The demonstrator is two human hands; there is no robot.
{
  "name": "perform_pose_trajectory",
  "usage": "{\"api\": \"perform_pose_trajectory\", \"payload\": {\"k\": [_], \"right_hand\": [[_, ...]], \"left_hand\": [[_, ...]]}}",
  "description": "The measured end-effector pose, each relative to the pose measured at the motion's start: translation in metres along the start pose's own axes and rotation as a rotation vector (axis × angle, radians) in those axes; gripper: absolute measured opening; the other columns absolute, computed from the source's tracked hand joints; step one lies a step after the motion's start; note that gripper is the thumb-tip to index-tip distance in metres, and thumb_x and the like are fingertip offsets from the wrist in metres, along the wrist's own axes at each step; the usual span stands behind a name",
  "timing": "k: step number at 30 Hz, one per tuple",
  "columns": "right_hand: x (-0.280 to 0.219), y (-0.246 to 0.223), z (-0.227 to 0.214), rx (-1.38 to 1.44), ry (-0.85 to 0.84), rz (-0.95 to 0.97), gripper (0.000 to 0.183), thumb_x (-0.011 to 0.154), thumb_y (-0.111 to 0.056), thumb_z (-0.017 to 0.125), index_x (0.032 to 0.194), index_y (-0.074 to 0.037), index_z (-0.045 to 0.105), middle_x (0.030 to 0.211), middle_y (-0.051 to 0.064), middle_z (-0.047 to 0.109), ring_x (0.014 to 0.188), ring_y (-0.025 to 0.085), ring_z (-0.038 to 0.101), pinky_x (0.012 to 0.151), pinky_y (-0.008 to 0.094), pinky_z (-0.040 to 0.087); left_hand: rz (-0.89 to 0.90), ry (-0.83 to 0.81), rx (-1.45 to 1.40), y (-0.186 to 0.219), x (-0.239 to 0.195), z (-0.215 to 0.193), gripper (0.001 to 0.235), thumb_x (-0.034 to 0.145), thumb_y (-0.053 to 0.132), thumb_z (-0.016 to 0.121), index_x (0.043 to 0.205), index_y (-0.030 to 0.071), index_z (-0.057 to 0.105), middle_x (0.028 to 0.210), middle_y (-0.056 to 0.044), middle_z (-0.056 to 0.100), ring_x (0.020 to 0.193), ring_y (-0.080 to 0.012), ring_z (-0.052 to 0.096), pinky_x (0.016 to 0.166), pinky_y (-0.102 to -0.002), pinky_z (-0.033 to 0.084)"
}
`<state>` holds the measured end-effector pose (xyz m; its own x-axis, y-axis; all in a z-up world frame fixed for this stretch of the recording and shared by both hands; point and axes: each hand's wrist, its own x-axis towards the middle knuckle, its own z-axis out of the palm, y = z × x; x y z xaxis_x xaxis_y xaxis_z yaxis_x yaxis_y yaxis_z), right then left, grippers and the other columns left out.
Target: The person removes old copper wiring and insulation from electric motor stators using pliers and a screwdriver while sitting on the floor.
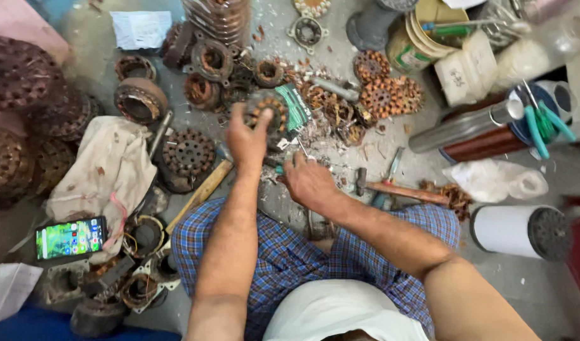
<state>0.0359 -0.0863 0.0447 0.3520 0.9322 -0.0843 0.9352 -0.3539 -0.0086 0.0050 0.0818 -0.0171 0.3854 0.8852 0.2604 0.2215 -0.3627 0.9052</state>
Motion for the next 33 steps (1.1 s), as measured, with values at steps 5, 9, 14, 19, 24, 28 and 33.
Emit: {"api": "perform_pose_trajectory", "payload": {"k": [5,9,14,19,24,28,33], "right_hand": [[0.004,0.016,-0.016,0.202,-0.153,0.215,0.042,0.095,-0.032,0.062,0.125,-0.004,0.059,0.110,0.022,0.055,0.066,0.030,0.064,0.046,0.043,0.057],[0.022,0.050,-0.040,0.290,0.365,0.088,0.023,0.096,-0.020,0.066,0.110,-0.002,0.067,0.111,0.020,0.060,0.078,0.035,0.064,0.059,0.046,0.056],[0.136,0.080,-0.080,0.137,0.920,-0.025,0.026,0.096,-0.001,0.066,0.121,0.000,0.065,0.124,0.018,0.060,0.104,0.038,0.060,0.085,0.051,0.045],[0.283,0.099,-0.096,-0.431,0.635,0.099,0.021,0.068,-0.006,0.064,0.088,-0.009,0.063,0.134,0.023,0.054,0.119,0.043,0.056,0.101,0.068,0.038],[0.250,0.110,-0.073,0.030,0.367,0.159,0.013,0.095,-0.011,0.062,0.105,-0.004,0.067,0.120,0.021,0.060,0.107,0.036,0.062,0.098,0.061,0.045],[0.129,0.096,-0.051,0.742,0.114,0.132,0.046,0.101,-0.053,0.058,0.098,-0.008,0.069,0.084,0.003,0.067,0.079,0.019,0.065,0.070,0.040,0.053],[0.026,0.071,-0.026,0.800,-0.106,0.232,0.050,0.093,-0.058,0.058,0.093,-0.010,0.074,0.080,0.005,0.066,0.073,0.020,0.064,0.063,0.039,0.054]], "left_hand": [[-0.449,-0.022,-0.322,-0.008,0.008,-0.014,0.056,0.085,0.034,0.084,0.131,0.009,0.063,0.115,-0.014,0.075,0.100,-0.0266,0.072,0.087,-0.042,0.057],[-0.691,0.069,-0.652,-0.009,0.019,-0.020,0.073,0.079,0.014,0.091,0.141,0.012,0.052,0.134,-0.013,0.061,0.115,-0.0265,0.062,0.092,-0.042,0.050],[-0.684,0.105,-0.950,-0.005,0.021,-0.019,0.069,0.072,-0.005,0.080,0.136,0.010,0.057,0.123,-0.015,0.070,0.104,-0.0281,0.073,0.081,-0.037,0.064],[-0.867,0.073,-1.235,0.003,0.027,-0.028,0.060,0.079,-0.006,0.080,0.135,-0.002,0.058,0.119,-0.018,0.073,0.103,-0.0329,0.074,0.078,-0.040,0.069],[-0.987,0.115,-1.114,0.021,0.028,-0.037,0.073,0.075,0.005,0.082,0.142,0.015,0.054,0.122,-0.012,0.072,0.103,-0.0273,0.073,0.069,-0.039,0.067],[-0.893,0.100,-1.115,0.036,0.029,-0.042,0.083,0.072,0.009,0.085,0.147,0.014,0.049,0.129,-0.016,0.069,0.112,-0.0323,0.071,0.080,-0.049,0.065],[-0.943,0.105,-1.023,0.046,0.024,-0.043,0.100,0.067,0.011,0.087,0.154,0.018,0.038,0.142,-0.015,0.059,0.132,-0.0351,0.056,0.097,-0.059,0.053]]}}
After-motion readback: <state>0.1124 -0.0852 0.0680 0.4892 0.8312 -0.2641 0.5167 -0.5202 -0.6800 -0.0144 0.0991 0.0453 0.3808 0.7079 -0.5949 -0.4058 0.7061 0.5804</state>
